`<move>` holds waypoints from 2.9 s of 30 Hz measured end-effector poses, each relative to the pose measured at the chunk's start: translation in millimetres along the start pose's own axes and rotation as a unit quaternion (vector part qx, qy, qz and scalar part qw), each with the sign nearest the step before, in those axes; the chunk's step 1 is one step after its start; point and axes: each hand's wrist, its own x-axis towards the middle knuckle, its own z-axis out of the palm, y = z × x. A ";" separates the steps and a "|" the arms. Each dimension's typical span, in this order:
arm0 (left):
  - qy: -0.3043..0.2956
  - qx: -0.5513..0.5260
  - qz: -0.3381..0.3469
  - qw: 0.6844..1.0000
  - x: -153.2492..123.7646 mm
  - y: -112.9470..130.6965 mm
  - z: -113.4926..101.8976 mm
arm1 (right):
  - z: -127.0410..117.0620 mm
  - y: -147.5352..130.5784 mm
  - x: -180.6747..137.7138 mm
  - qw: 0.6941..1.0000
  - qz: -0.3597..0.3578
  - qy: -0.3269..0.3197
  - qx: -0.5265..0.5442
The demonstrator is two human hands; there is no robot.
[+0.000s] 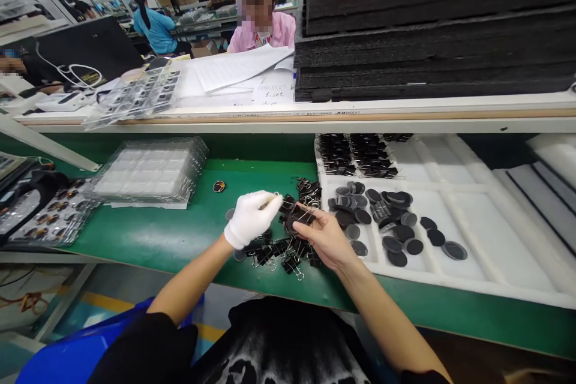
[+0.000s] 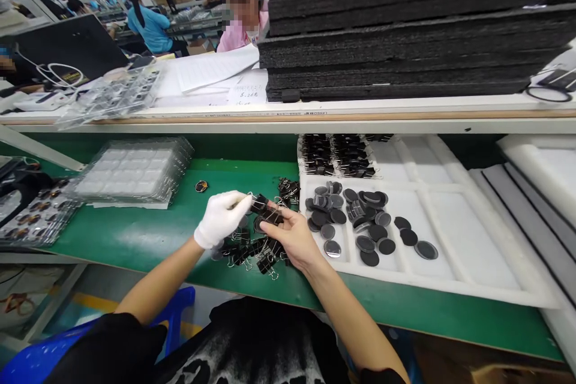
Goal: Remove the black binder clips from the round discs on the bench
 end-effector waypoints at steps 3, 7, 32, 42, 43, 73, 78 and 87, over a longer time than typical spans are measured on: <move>0.003 0.026 0.025 0.999 -19.0 18.3 -12.7 | 1.8 2.8 3.7 0.995 -0.047 -0.060 -0.066; -0.088 0.142 -0.083 0.983 -33.4 18.3 -32.2 | 2.6 -1.5 2.7 0.963 -0.077 -0.140 -0.216; -0.249 -0.142 -0.311 0.906 -52.5 21.9 -40.4 | 39.8 21.1 6.0 0.991 -0.011 0.111 0.068; -0.293 -0.352 -0.279 0.844 -57.9 5.9 -31.7 | 36.1 42.7 -2.0 0.988 -0.067 0.135 0.027; -0.296 -0.413 -0.312 0.803 -56.0 5.4 -30.8 | 29.9 41.4 -3.8 0.988 -0.120 0.094 -0.032; 0.113 0.395 -0.068 0.909 -28.9 -205.2 -39.6 | -305.7 -250.4 148.3 0.628 -0.091 0.286 -0.718; 0.083 0.408 -0.100 0.904 -24.8 -205.3 -35.9 | -311.2 -235.2 154.4 0.551 -0.081 0.276 -0.783; 0.022 0.362 -0.168 0.917 -24.7 -204.3 -36.1 | -200.2 -190.8 75.3 0.498 -0.144 0.249 -0.818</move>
